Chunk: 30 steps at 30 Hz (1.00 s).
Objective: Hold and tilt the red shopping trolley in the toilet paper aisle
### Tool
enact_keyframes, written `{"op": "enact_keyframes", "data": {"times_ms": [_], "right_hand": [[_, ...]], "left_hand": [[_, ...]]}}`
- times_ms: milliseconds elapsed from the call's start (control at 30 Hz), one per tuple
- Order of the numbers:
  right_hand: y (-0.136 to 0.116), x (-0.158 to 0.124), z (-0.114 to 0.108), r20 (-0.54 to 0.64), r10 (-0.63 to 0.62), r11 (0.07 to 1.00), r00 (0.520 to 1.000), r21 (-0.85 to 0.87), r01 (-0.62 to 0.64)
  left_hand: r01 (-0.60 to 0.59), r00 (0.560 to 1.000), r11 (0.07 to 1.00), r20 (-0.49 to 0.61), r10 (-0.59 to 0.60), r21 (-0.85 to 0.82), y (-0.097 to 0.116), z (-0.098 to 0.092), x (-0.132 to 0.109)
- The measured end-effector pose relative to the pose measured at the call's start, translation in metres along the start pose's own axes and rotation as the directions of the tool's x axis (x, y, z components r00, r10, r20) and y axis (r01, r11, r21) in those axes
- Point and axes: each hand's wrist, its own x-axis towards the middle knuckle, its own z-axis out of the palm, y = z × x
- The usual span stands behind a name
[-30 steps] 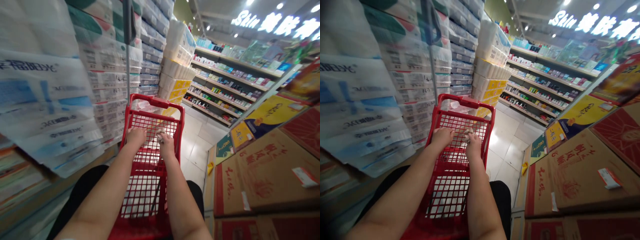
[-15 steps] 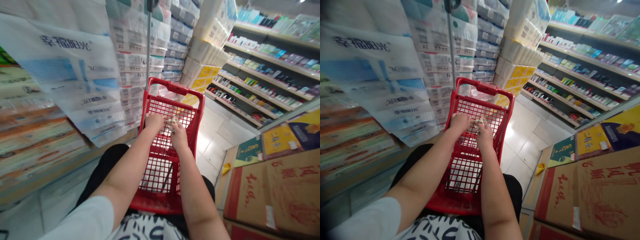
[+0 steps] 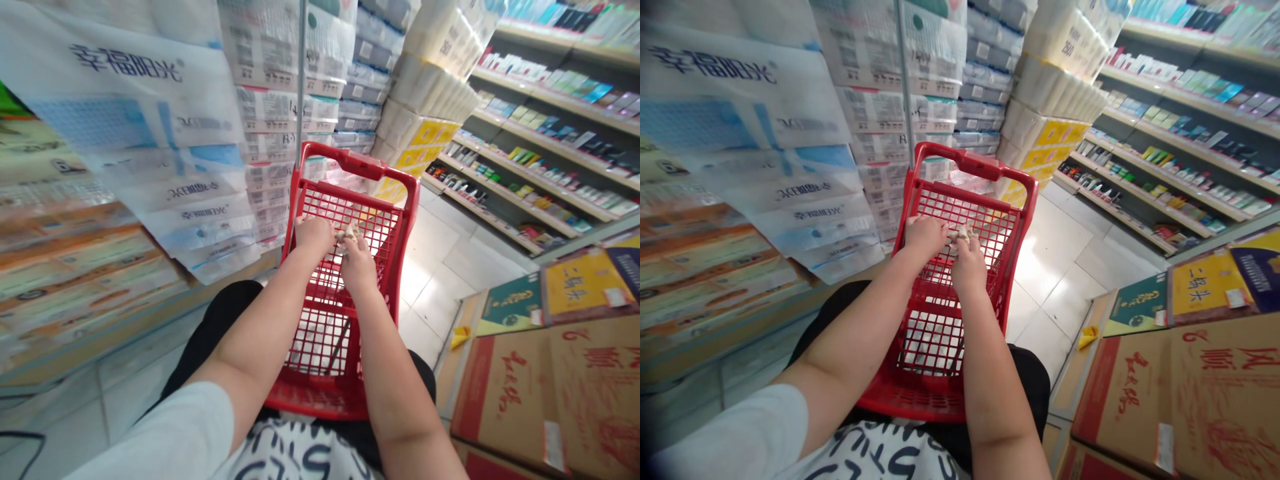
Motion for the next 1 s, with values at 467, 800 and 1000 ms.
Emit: {"op": "enact_keyframes", "data": {"times_ms": [467, 800, 1000], "right_hand": [[0.002, -0.008, -0.002, 0.003, -0.064, 0.997, 0.998, 0.036, 0.064], [0.001, -0.020, -0.013, 0.005, -0.070, 0.996, 0.998, 0.050, 0.070], [-0.001, -0.038, -0.014, -0.024, -0.066, 0.993, 0.998, 0.092, 0.068]], "left_hand": [[-0.013, 0.998, 0.999, -0.064, 0.011, -0.035, -0.002, 0.012, -0.009], [0.021, 0.999, 0.999, 0.028, -0.019, -0.050, 0.018, -0.012, -0.051], [-0.048, 0.994, 0.998, 0.102, 0.044, 0.030, 0.020, -0.023, -0.096]]}}
